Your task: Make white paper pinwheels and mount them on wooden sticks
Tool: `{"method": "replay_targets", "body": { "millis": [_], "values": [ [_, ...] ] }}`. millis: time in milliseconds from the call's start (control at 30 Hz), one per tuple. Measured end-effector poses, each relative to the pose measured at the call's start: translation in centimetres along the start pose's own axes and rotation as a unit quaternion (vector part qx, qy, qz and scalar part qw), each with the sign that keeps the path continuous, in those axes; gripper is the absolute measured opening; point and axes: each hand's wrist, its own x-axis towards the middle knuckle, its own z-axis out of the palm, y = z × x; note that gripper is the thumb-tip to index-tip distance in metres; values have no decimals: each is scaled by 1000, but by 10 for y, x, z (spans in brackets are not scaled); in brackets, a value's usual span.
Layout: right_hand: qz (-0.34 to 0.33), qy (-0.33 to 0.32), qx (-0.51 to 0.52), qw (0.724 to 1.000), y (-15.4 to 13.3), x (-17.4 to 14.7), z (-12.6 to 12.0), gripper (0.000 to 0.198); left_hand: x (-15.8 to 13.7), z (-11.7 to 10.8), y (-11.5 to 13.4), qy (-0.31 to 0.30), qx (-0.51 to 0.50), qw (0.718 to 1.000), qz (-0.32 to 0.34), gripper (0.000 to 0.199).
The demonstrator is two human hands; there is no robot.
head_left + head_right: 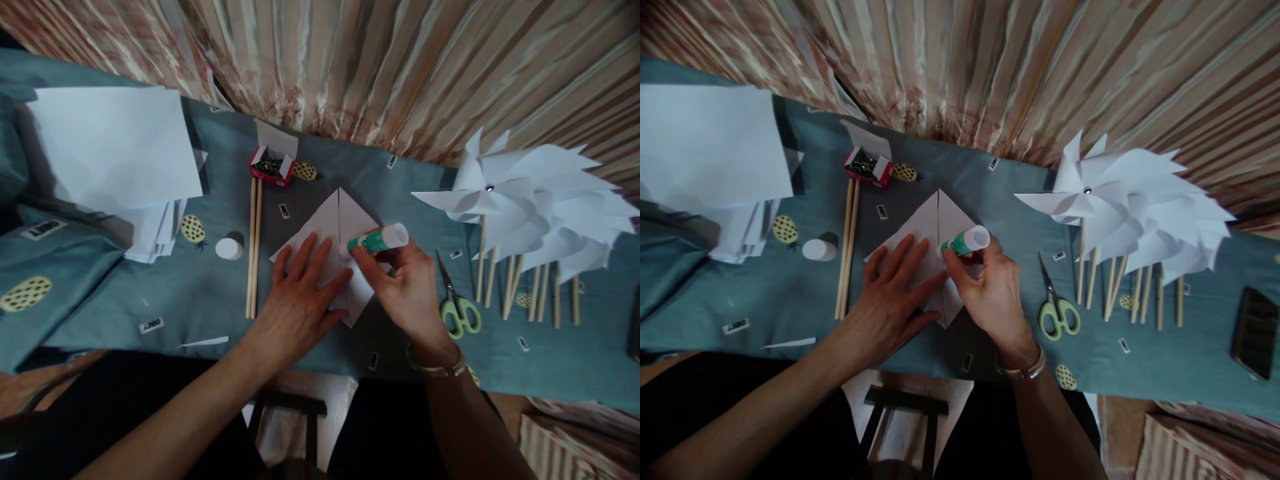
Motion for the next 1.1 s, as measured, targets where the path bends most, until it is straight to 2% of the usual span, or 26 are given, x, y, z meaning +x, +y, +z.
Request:
{"method": "replay_targets", "body": {
  "millis": [133, 367, 867, 1100],
  "values": [
    [-22, 9, -51, 998, -5, 0, 1, 34, 0, 1, 0, 4, -1, 1000, 0, 57],
    [-47, 17, -82, 995, -12, 0, 2, 35, 0, 1, 1, 2, 1, 1000, -3, 56],
    [-95, 24, -117, 988, -12, -3, 4, 25, -1, 1, 1, 7, -1, 1000, -1, 61],
    [-96, 19, -124, 987, -13, -3, 5, 26, 0, -1, 1, -1, -4, 1000, -1, 62]
  ]
}}
